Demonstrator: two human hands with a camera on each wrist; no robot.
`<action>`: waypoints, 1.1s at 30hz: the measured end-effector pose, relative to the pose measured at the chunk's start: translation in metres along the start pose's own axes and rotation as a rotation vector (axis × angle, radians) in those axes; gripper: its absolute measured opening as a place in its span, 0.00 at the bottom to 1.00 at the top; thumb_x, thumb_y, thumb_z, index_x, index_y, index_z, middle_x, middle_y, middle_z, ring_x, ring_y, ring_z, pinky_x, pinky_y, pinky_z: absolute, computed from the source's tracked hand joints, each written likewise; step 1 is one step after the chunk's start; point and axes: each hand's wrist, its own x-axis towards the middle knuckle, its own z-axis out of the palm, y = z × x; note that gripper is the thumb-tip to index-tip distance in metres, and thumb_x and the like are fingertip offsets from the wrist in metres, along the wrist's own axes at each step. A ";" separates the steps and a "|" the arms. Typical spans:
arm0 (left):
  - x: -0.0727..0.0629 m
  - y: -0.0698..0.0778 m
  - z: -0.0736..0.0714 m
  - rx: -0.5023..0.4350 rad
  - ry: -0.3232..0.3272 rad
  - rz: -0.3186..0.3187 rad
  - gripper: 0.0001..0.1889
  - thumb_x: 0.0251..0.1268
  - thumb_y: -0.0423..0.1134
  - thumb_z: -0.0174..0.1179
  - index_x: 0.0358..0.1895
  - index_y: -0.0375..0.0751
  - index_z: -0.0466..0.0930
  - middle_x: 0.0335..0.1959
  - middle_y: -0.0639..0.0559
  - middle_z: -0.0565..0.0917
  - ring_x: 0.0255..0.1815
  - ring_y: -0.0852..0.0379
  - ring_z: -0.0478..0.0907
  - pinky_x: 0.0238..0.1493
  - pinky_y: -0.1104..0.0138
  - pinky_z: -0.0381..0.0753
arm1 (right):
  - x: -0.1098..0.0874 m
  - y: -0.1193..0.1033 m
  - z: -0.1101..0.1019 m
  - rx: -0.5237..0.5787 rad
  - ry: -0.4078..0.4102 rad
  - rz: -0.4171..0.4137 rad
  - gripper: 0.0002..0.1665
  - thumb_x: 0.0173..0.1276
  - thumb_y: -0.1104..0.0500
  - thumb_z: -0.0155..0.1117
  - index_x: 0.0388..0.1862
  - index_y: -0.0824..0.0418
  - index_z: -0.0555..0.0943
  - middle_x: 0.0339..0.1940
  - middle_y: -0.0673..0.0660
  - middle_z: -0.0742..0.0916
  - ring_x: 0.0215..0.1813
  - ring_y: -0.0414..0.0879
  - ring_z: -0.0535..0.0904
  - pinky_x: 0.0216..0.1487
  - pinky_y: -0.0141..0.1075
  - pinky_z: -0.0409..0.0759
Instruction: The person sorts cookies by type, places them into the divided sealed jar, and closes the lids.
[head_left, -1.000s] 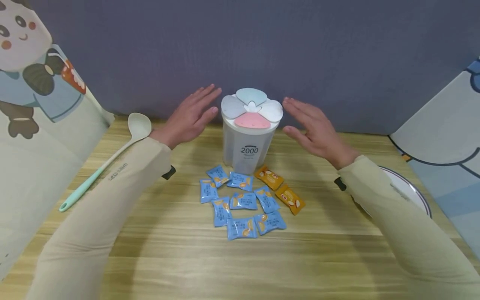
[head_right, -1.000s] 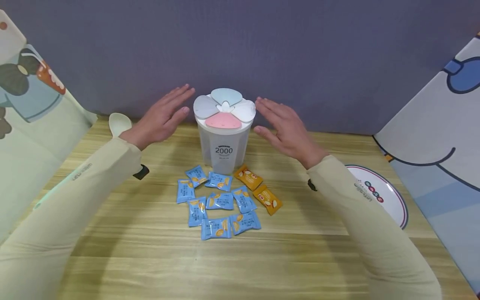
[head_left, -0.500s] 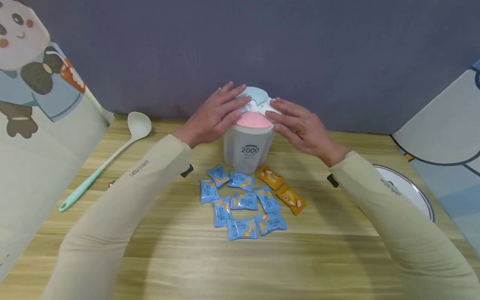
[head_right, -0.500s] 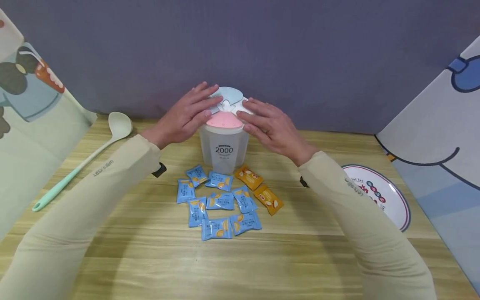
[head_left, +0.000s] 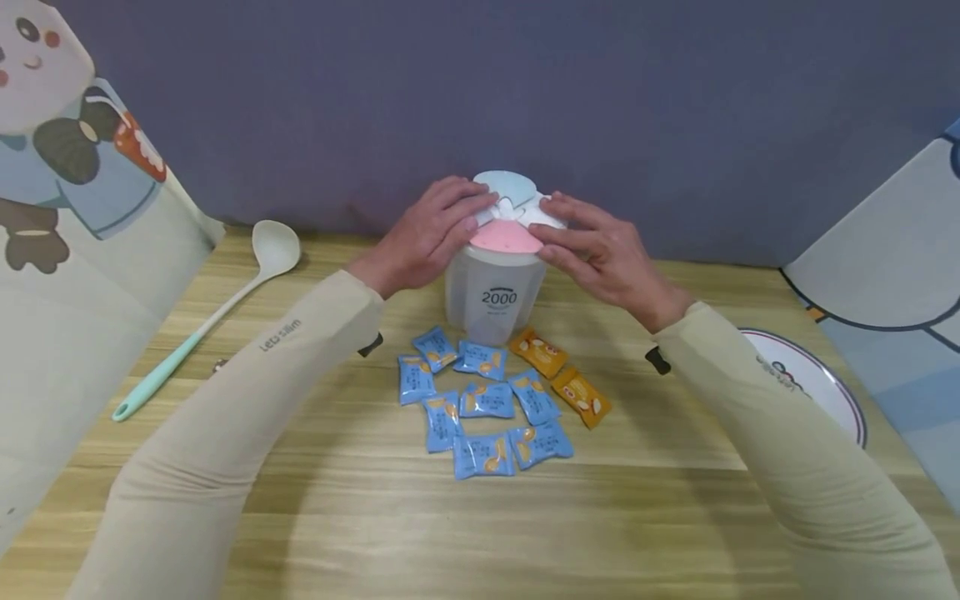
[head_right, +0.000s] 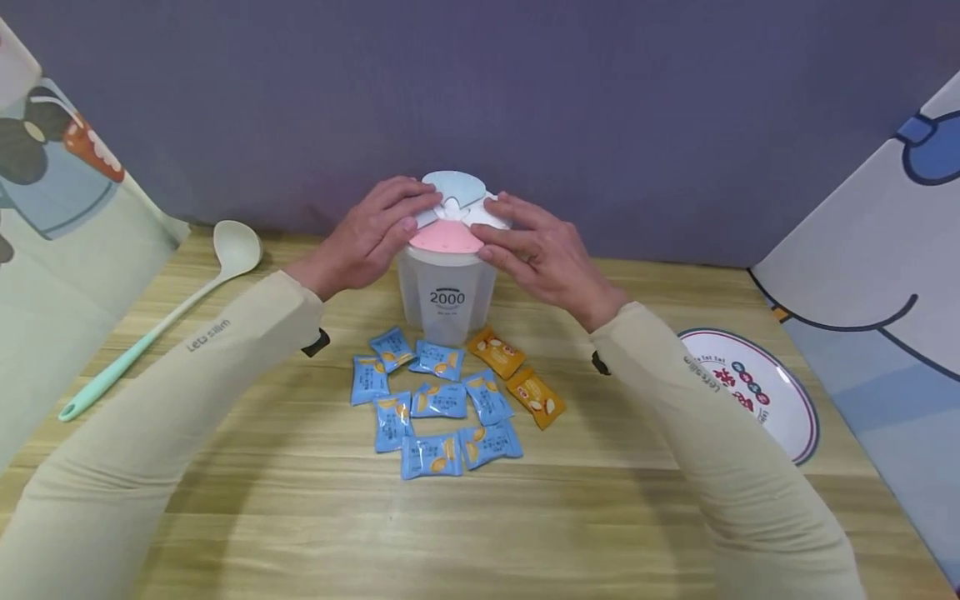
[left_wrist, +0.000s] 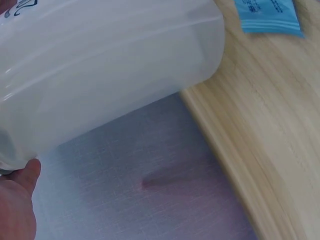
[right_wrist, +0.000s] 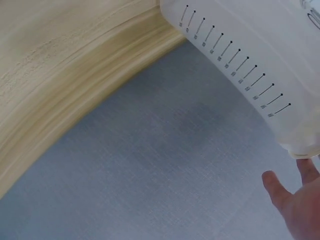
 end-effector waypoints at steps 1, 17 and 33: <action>0.000 0.000 0.000 -0.001 -0.004 -0.011 0.23 0.74 0.40 0.41 0.68 0.36 0.65 0.66 0.42 0.66 0.70 0.48 0.54 0.70 0.60 0.47 | 0.000 -0.001 0.000 -0.003 0.005 0.002 0.20 0.70 0.50 0.59 0.54 0.59 0.82 0.61 0.61 0.78 0.66 0.54 0.67 0.64 0.48 0.66; -0.009 0.002 0.015 -0.065 0.133 -0.089 0.27 0.72 0.40 0.38 0.66 0.23 0.56 0.68 0.33 0.58 0.71 0.49 0.52 0.70 0.63 0.48 | 0.002 -0.005 0.004 -0.083 0.062 0.005 0.27 0.71 0.42 0.51 0.49 0.61 0.85 0.57 0.62 0.81 0.63 0.53 0.72 0.60 0.49 0.71; -0.009 0.006 0.024 -0.121 0.235 -0.155 0.27 0.71 0.41 0.39 0.66 0.24 0.55 0.67 0.34 0.59 0.69 0.49 0.57 0.68 0.66 0.52 | 0.010 -0.004 0.008 0.037 0.179 0.079 0.27 0.73 0.46 0.52 0.40 0.68 0.85 0.49 0.64 0.84 0.56 0.56 0.78 0.61 0.42 0.71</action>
